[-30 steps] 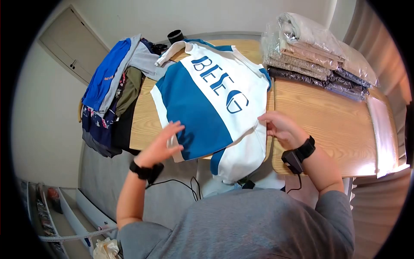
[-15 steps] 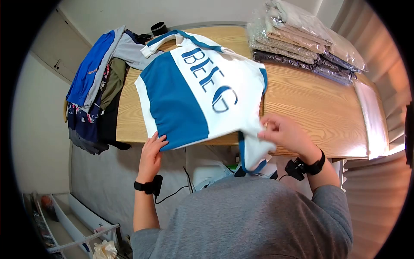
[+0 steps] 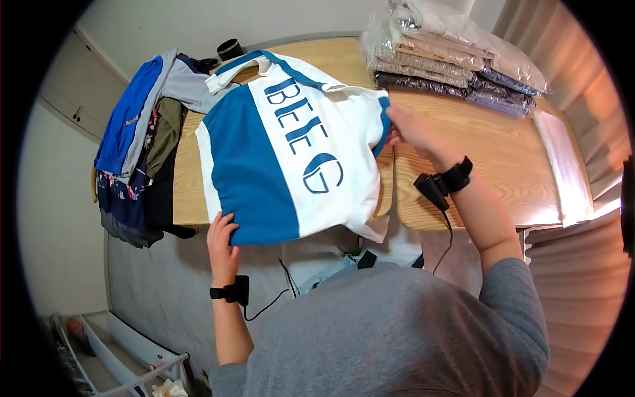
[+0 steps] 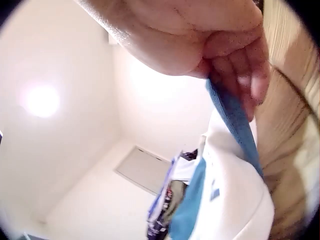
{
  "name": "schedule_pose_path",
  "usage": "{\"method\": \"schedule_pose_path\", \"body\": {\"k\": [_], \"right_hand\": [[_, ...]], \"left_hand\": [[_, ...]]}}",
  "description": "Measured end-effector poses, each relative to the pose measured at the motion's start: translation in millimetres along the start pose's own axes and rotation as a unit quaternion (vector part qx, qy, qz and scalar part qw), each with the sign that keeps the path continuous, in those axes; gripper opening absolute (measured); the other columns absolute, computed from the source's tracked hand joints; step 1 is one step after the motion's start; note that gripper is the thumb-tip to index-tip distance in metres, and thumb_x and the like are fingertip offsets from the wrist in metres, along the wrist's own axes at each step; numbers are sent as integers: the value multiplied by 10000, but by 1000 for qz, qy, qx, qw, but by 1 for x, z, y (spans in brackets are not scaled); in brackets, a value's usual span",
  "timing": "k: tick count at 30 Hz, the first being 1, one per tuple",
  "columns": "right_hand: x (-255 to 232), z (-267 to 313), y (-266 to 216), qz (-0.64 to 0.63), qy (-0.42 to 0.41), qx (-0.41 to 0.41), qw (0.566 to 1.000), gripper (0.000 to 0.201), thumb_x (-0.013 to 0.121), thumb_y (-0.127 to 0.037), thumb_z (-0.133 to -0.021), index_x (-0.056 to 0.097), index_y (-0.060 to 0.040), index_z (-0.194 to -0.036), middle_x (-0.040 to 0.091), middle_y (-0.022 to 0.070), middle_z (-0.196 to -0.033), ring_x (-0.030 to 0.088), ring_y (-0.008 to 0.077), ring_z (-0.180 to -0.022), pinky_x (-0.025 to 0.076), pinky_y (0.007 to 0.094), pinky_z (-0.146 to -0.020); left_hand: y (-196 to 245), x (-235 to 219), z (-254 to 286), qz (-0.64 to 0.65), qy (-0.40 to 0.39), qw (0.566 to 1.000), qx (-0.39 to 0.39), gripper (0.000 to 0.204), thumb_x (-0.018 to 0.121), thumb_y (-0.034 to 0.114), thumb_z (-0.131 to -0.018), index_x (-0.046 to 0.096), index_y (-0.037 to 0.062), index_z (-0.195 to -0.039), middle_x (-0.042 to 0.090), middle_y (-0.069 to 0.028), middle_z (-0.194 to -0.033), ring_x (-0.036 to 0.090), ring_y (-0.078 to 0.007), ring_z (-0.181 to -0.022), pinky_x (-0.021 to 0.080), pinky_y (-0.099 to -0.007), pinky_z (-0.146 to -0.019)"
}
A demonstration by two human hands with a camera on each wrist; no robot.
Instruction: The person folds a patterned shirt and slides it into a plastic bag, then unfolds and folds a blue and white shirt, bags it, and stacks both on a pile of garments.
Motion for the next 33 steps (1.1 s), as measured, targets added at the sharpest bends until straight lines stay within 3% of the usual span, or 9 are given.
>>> {"method": "schedule_pose_path", "body": {"k": [4,7,10,14,16,17,21,24,33], "right_hand": [[-52,16,12,-145,158,38,976,242,412,-252,-943,523,-41,-983,612,62,-799,594,139,-677,500,238,-593],[-56,61,8,-39,193,-64,978,204,423,-196,-945,532,-28,-905,605,56,-766,543,103,-623,456,225,-571],[17,137,21,49,-16,10,999,223,503,-185,-917,588,-27,-786,601,29,-683,553,83,-624,453,227,-582],[79,183,78,318,-245,64,914,334,615,-240,-837,598,4,-1065,657,141,-925,632,252,-866,489,319,-772],[94,170,87,224,-222,-76,946,544,657,-265,-800,470,-3,-1238,575,175,-1158,559,292,-1064,445,333,-891],[103,163,107,243,-233,-12,942,685,680,-267,-780,355,9,-1315,473,223,-1276,485,304,-1170,394,335,-966],[130,154,97,71,-182,-68,978,659,670,-265,-805,371,27,-1313,505,199,-1237,498,276,-1145,385,340,-969],[145,159,108,-107,-296,112,942,661,706,-233,-784,390,2,-1314,514,120,-1234,507,193,-1101,388,295,-952],[56,171,7,-370,-185,-36,910,621,654,-207,-815,364,2,-1323,534,147,-1222,549,228,-1078,438,338,-933]], "left_hand": [[-12,-11,0,45,5,998,-33,348,456,-97,-674,566,15,-984,564,-109,-1191,407,-332,-1253,311,-419,-1028],[-9,-10,0,34,2,999,-20,355,463,-92,-684,564,16,-1007,556,-108,-1205,395,-332,-1262,306,-419,-1032],[-7,-8,1,27,5,999,-18,366,480,-88,-686,557,24,-1025,544,-103,-1222,382,-333,-1272,304,-421,-1033],[-7,-3,2,-18,16,1000,6,405,541,-99,-656,531,56,-1030,523,-87,-1222,393,-328,-1255,304,-437,-1011],[-5,-1,2,-45,23,999,11,412,551,-103,-648,527,64,-1023,517,-82,-1220,398,-323,-1248,306,-440,-1005],[-4,-1,4,-69,28,997,15,419,561,-108,-639,524,72,-1016,510,-77,-1219,402,-318,-1242,307,-443,-1000],[-6,-1,5,-79,35,996,22,411,552,-125,-644,531,80,-1000,513,-68,-1217,407,-305,-1239,312,-444,-999],[-6,-6,5,-69,27,997,31,398,528,-138,-647,541,77,-981,530,-62,-1204,415,-298,-1235,314,-445,-1000],[12,-13,0,-61,-11,997,38,464,469,-143,-663,603,68,-1053,563,-67,-1188,442,-295,-1212,346,-423,-994]]}}
Point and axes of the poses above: each hand's wrist, its own z-axis away from the middle knuckle, its own x-axis out of the palm, y = z × x, the point moved 9 cm from there along -z, towards the middle knuckle
